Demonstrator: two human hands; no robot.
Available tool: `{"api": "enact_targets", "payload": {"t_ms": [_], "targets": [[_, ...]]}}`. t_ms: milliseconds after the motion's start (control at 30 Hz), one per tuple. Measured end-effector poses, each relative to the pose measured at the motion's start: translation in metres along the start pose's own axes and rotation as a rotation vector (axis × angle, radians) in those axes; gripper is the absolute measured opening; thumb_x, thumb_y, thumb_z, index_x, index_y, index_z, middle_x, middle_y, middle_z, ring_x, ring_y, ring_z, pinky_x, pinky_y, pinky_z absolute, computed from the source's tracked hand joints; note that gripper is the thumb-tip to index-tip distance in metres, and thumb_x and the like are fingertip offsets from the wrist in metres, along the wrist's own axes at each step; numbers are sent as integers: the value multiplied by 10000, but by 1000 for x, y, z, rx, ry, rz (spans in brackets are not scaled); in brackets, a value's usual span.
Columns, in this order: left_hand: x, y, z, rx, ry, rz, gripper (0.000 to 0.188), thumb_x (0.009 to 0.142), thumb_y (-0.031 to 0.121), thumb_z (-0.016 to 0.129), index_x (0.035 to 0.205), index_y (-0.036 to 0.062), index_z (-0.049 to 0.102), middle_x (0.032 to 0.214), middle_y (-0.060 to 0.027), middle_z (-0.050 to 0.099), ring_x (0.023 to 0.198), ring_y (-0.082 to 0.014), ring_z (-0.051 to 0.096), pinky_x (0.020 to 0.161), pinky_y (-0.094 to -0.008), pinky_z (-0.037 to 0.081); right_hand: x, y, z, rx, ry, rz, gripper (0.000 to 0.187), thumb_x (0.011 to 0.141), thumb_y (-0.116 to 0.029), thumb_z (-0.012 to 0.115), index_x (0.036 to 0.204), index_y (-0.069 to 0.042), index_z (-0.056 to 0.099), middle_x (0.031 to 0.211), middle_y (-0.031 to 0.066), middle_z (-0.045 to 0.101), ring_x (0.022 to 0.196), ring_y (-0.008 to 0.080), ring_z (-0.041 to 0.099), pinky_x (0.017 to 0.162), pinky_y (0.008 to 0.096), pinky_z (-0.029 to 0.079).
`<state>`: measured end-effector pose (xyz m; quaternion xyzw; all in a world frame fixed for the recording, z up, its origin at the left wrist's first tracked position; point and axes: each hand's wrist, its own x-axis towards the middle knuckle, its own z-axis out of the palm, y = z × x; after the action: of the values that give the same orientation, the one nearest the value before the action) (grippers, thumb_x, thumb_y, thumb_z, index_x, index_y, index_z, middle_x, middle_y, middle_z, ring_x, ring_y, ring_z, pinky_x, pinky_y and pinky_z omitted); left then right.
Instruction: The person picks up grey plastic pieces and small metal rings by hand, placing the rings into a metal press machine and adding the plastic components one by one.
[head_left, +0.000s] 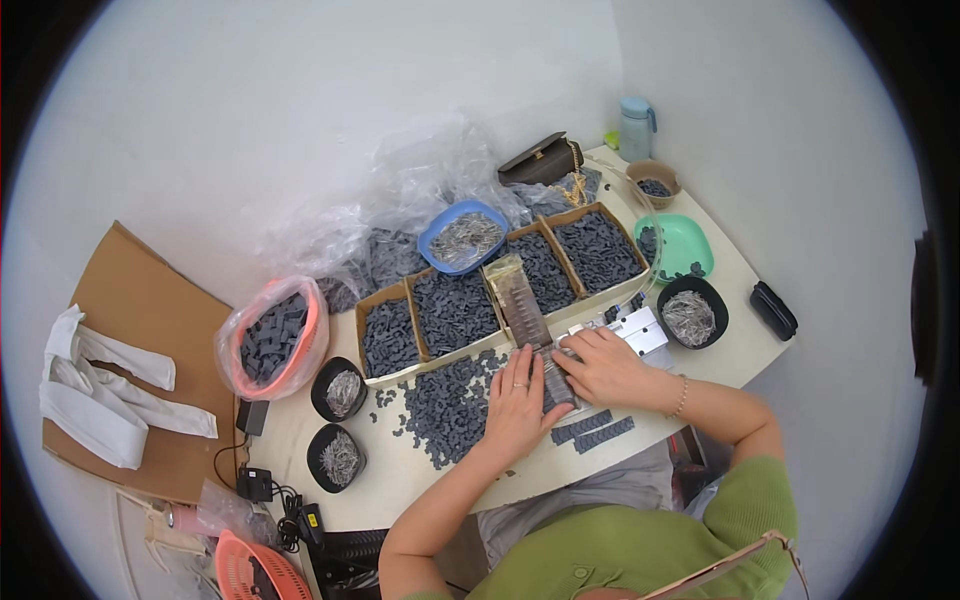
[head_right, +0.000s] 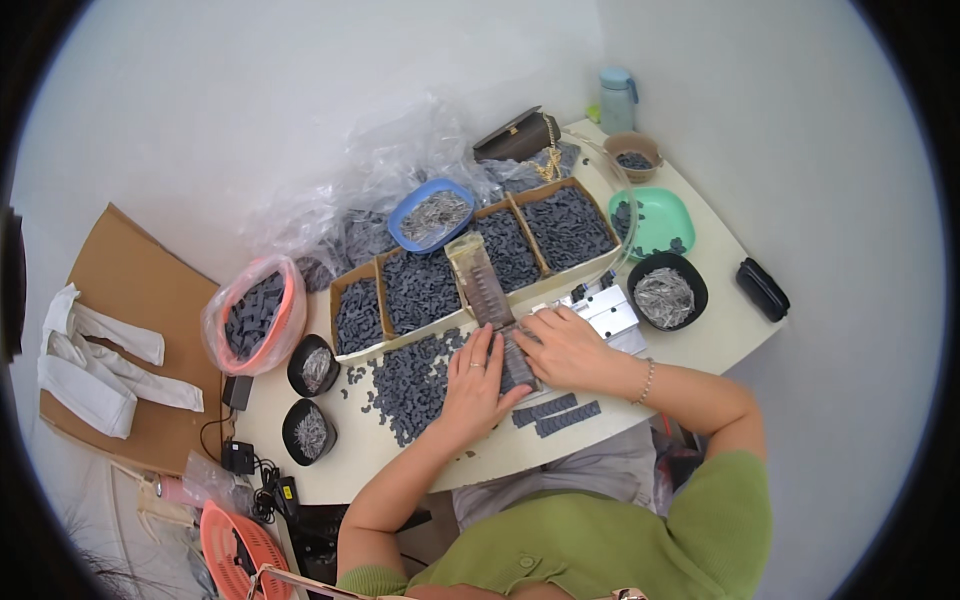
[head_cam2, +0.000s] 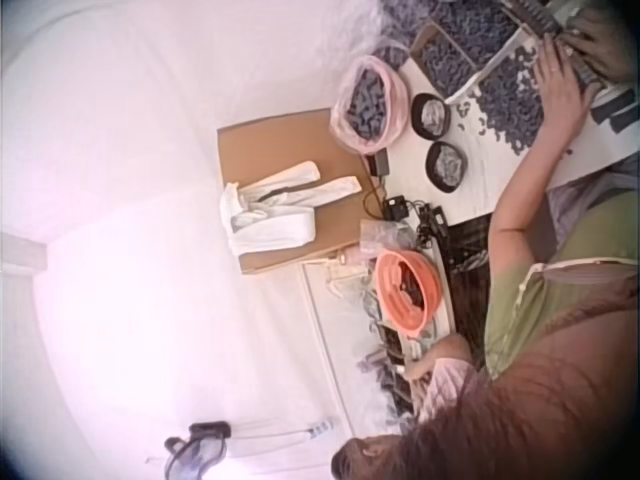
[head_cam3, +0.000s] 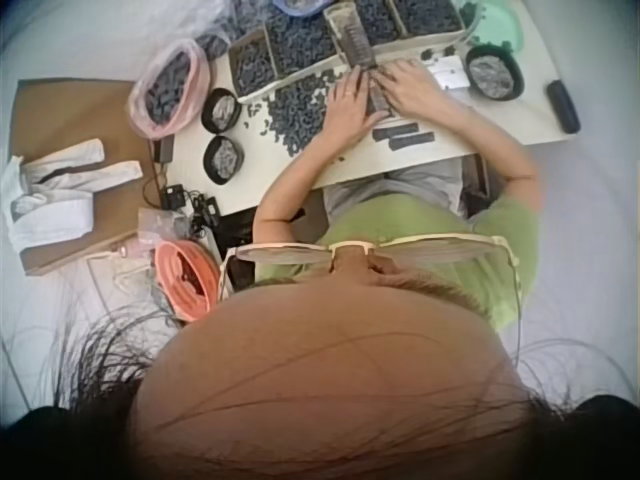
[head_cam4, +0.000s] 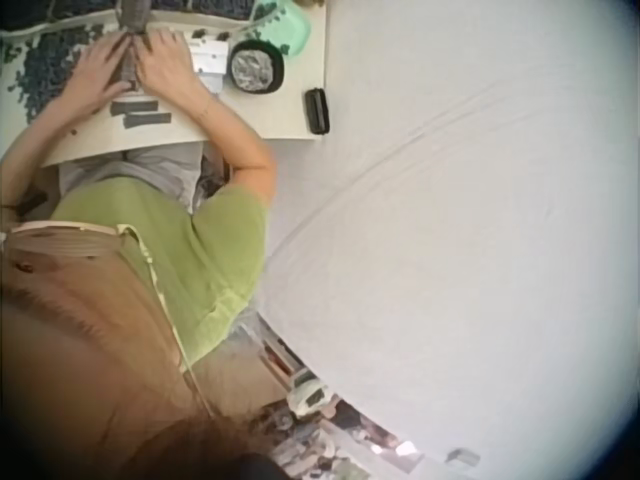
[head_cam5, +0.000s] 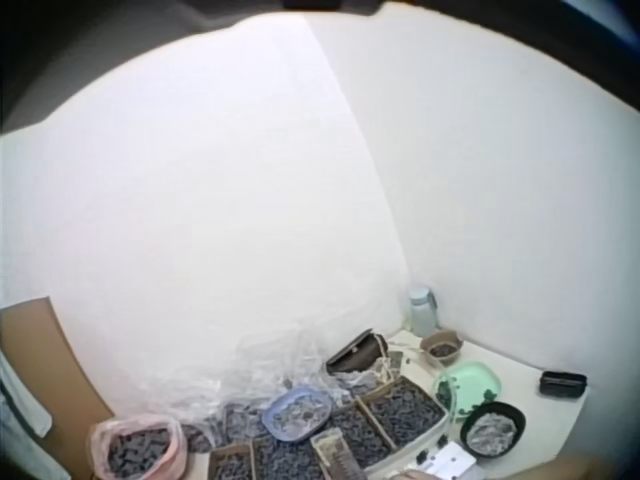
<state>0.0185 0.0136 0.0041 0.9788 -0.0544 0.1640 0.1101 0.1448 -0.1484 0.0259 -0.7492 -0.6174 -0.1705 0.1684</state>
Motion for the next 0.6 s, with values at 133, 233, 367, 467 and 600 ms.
{"api": "enact_targets", "payload": {"t_ms": [133, 233, 367, 467, 600], "targets": [[0, 0, 0, -9, -1, 11, 793, 813, 485, 650, 1338, -62, 418, 1424, -271, 328, 1314, -400, 329, 1050, -507, 272, -14, -11, -6, 20, -16, -1, 433, 735, -214, 646, 1115, -7, 623, 1066, 113, 574, 1009, 250, 525, 849, 365, 402], [1, -1, 1, -18, -6, 3, 786, 816, 488, 645, 1351, -40, 416, 1427, -271, 324, 1319, -403, 322, 1050, -511, 268, -13, -14, -4, 33, 11, -19, 431, 728, -198, 645, 1112, -3, 621, 1083, 114, 572, 1013, 253, 525, 847, 371, 403], [0, -1, 2, -1, -27, 9, 779, 821, 495, 635, 1377, 1, 405, 1435, -270, 312, 1330, -404, 306, 1053, -515, 257, -10, -6, 2, 85, 24, 13, 430, 695, -155, 651, 1098, -6, 625, 1088, 109, 573, 1009, 257, 527, 841, 372, 404], [-5, 2, -2, 16, -57, 11, 776, 826, 500, 627, 1387, 15, 397, 1442, -268, 301, 1337, -400, 298, 1058, -513, 249, -6, -1, 2, 91, 28, 15, 435, 674, -128, 653, 1092, -13, 630, 1090, 107, 576, 1006, 260, 528, 838, 372, 405], [-15, 11, -2, -2, -120, 0, 787, 826, 503, 625, 1391, 11, 386, 1451, -264, 290, 1348, -398, 283, 1064, -510, 242, -4, 0, 5, 88, 23, -21, 431, 674, -123, 651, 1092, -22, 636, 1093, 108, 580, 1000, 257, 529, 830, 368, 404]]}}
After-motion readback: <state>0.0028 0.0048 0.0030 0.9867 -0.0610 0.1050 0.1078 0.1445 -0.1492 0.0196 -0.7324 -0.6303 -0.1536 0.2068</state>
